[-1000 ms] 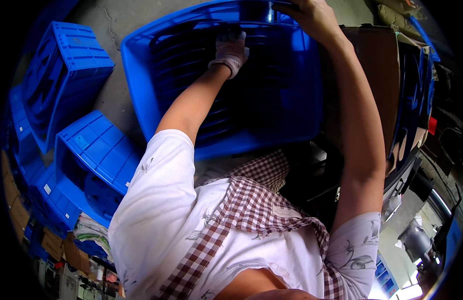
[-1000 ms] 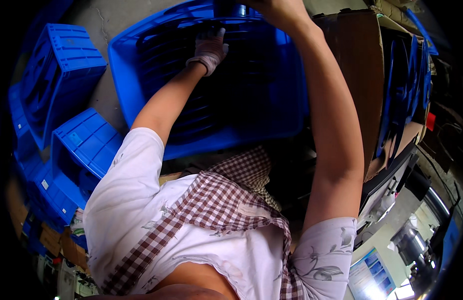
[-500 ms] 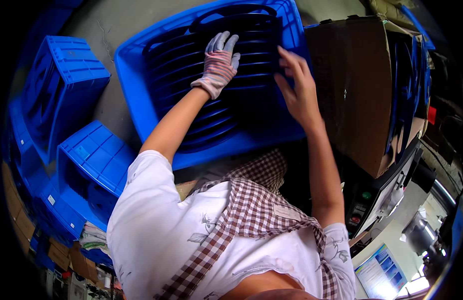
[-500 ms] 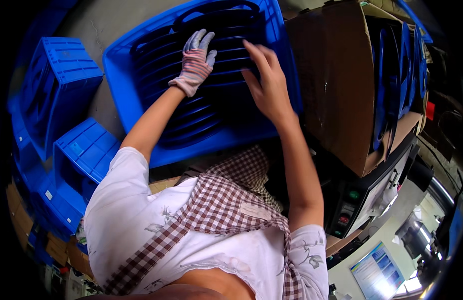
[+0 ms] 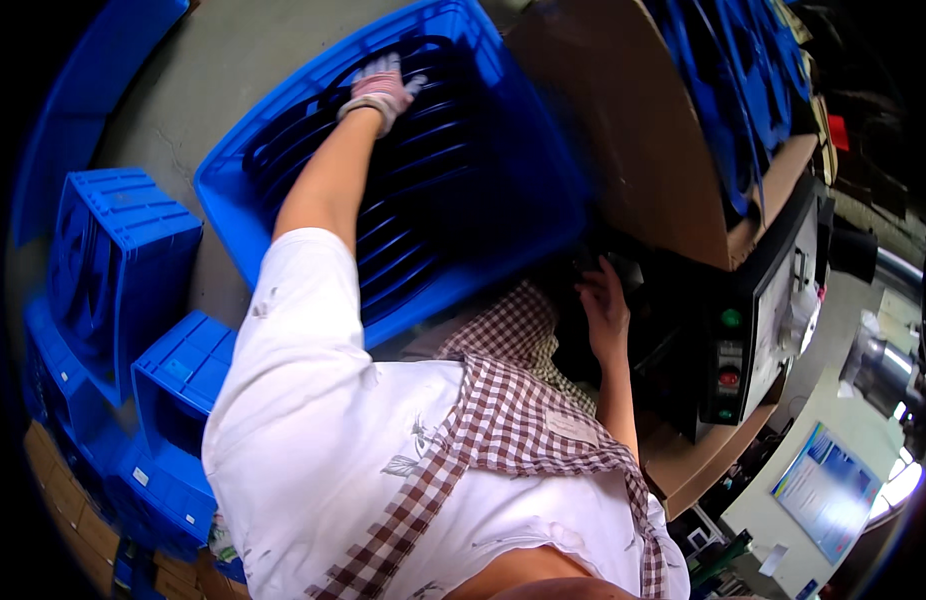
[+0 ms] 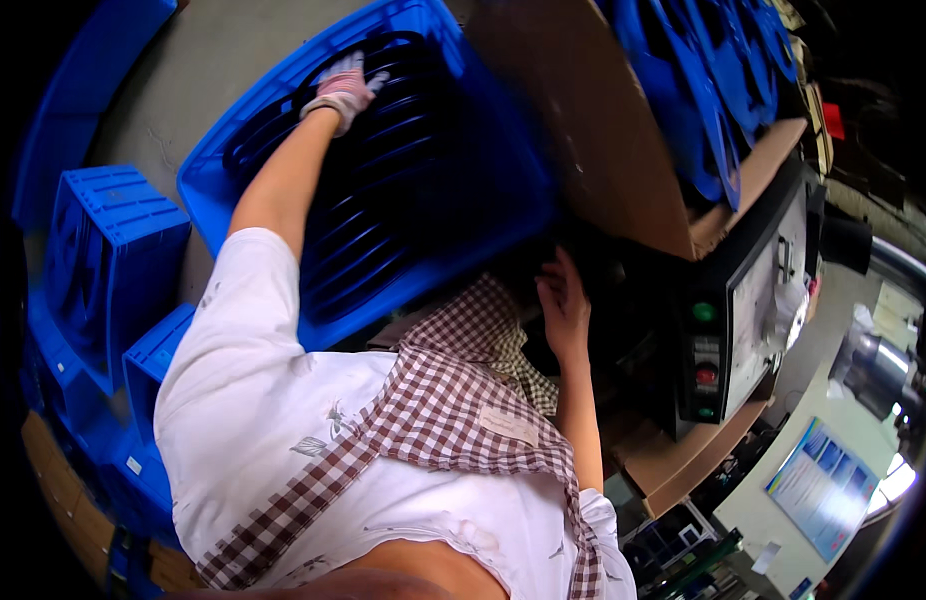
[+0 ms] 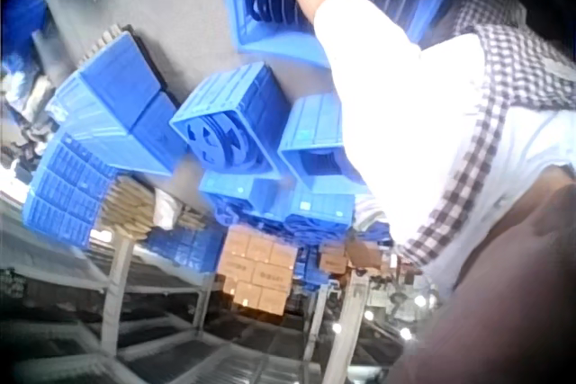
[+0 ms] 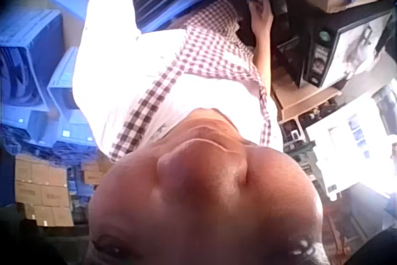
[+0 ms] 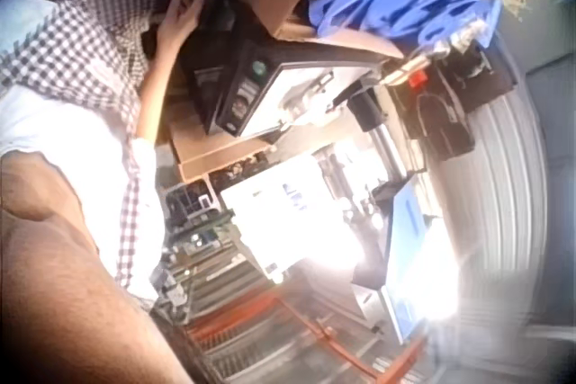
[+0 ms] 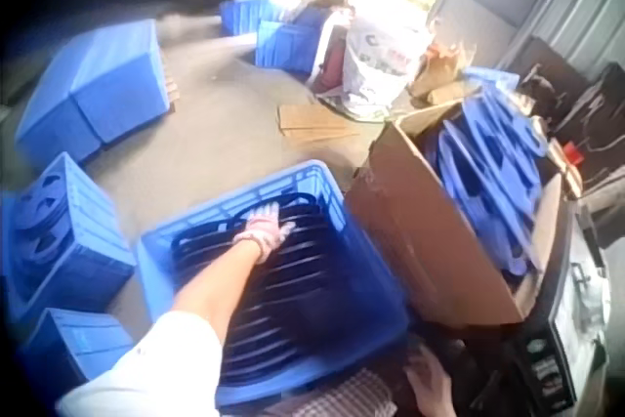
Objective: The person repeatedly picks up blue plastic wheel-like parts, places them on a machine, presses a button, and then stacks the parts into a blue crate. The process is repeated continuously throughout the clip.
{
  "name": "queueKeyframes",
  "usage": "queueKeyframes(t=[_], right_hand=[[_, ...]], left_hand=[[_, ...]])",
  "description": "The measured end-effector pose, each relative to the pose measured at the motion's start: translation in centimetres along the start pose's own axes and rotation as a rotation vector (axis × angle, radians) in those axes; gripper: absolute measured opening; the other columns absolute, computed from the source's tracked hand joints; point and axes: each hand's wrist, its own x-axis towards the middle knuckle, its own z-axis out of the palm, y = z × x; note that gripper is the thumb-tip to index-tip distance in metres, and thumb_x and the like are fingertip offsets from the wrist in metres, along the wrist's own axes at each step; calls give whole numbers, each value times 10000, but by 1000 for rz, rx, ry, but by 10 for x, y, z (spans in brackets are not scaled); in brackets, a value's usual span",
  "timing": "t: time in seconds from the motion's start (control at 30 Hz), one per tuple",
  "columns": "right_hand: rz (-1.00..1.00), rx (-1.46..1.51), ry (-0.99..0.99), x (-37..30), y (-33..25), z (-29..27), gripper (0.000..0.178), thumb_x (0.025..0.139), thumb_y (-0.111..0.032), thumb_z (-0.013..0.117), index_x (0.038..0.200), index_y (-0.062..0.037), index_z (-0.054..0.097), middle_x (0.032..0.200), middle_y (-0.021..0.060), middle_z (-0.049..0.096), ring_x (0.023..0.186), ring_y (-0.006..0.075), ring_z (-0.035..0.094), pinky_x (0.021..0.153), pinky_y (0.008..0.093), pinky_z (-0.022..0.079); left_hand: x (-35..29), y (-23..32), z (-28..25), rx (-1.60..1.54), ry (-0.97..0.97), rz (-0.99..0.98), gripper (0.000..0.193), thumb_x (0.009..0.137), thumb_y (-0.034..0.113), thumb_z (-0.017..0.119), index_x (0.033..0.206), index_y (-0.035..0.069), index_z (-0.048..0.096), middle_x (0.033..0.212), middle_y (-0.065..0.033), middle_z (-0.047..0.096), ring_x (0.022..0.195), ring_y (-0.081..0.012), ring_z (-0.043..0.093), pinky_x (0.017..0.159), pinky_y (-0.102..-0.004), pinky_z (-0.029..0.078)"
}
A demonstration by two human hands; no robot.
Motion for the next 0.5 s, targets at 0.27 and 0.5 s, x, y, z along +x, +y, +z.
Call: queueKeyframes(t=[0.27, 0.5], right_hand=[[185, 80, 131, -61, 58, 13, 547, 893, -35, 605, 1413, -54, 438, 1095, 113, 647, 940, 159, 644, 811, 274, 506], [157, 39, 98, -60, 54, 26, 513, 860, -45, 635, 1356, -74, 503, 1055, 134, 652, 875, 202, 654, 781, 313, 529]], left_hand=[[-70, -66, -6, -503, 123, 159, 361, 955, 285, 530, 1264, 105, 577, 1234, -170, 608, 1136, -350, 569, 969, -388, 454], [-118, 110, -194, -902, 337, 901, 397, 846, 85, 670, 1234, 57, 595, 1076, -142, 653, 976, -272, 647, 865, -335, 517]])
